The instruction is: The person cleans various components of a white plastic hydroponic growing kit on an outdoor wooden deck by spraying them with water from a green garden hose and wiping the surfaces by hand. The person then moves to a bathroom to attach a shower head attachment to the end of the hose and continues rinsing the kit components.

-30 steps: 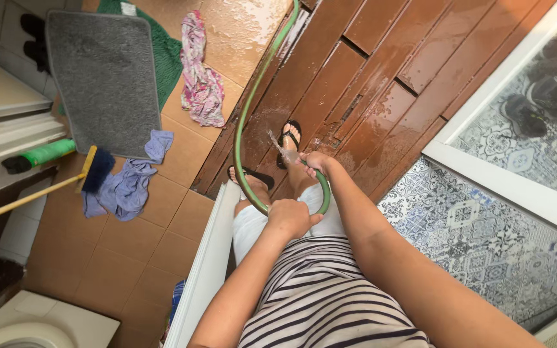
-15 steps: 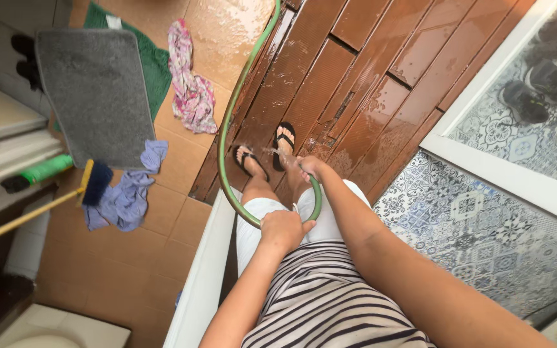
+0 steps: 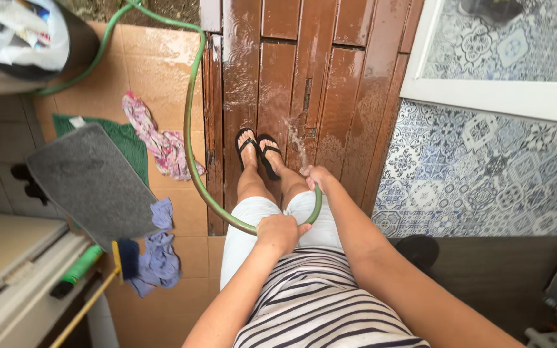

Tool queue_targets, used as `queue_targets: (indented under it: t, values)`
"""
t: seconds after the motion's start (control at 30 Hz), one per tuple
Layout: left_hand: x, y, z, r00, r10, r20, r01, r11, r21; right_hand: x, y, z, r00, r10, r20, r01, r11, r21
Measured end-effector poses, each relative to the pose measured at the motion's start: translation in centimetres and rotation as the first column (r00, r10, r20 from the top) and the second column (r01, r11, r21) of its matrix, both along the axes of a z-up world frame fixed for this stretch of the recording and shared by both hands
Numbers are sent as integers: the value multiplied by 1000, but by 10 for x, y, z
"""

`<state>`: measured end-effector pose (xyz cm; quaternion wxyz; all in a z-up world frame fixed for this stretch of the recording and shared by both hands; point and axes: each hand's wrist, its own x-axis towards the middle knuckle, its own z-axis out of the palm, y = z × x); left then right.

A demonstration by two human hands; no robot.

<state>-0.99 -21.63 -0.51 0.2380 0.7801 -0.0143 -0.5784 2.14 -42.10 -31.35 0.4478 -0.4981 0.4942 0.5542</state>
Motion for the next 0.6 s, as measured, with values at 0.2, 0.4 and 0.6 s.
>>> queue_targets:
  t: [0.2, 0.4, 0.6]
  values:
    - [3, 4, -7, 995, -101, -13, 100, 991, -90, -3, -12, 10, 989, -125, 78, 133, 987, -95]
    - [12, 10, -8, 977, -207, -57, 202, 976, -87, -40, -21, 23, 979, -192, -62, 184, 975, -123]
    - [12, -10, -7, 964, -264, -32, 259, 959, -113, -68, -40, 27, 958, -213, -190, 199, 976, -92]
